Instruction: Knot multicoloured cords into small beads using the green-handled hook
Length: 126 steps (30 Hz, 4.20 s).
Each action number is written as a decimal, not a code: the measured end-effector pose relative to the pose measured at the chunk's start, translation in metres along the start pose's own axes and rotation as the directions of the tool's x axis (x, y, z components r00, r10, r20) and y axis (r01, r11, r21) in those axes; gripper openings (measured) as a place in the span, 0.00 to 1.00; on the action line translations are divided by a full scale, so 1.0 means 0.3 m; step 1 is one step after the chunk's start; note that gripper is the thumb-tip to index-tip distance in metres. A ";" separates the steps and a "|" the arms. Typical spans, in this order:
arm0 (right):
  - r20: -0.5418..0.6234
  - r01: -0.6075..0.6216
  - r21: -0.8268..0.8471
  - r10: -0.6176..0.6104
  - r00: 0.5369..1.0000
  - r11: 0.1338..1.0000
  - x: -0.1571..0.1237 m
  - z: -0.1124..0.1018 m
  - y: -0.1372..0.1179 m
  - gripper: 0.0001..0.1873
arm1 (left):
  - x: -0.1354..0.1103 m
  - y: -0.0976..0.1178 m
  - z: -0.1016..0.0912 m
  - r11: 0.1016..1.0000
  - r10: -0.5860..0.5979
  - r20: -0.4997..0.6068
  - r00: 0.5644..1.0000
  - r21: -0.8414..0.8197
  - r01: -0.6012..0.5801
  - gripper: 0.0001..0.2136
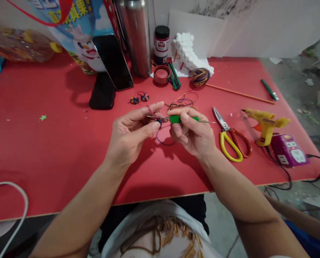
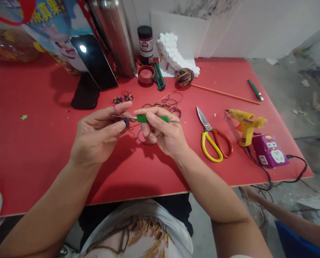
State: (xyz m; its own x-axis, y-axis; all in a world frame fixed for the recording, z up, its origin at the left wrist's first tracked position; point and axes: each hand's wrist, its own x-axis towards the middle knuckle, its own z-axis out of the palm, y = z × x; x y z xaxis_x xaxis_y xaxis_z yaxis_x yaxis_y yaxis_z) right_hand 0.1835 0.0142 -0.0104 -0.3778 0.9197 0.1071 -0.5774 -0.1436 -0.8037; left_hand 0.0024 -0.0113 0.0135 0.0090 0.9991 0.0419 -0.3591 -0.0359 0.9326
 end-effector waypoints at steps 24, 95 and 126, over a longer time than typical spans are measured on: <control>-0.166 0.117 -0.117 -0.136 0.977 0.986 0.016 0.016 -0.018 0.13 | 0.106 -0.025 -0.014 0.999 0.036 0.046 0.998 0.009 -0.037 0.16; 0.234 0.443 -0.611 -0.385 0.893 0.656 -0.025 0.008 0.013 0.19 | 0.090 0.002 -0.072 0.963 -0.137 0.071 0.988 -0.223 0.150 0.22; 0.099 0.152 -0.416 -0.121 0.988 0.896 -0.012 -0.049 -0.146 0.09 | 0.089 0.015 -0.116 0.938 -0.284 0.380 0.881 -0.081 0.337 0.19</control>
State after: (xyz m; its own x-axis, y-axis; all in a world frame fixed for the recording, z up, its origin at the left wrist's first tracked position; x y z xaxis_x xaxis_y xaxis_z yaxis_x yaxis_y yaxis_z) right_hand 0.2208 0.0225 0.0157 -0.3749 0.8896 0.2610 -0.2736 0.1628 -0.9480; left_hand -0.0316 0.0161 0.0063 0.4639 0.8811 -0.0915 -0.4091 0.3047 0.8601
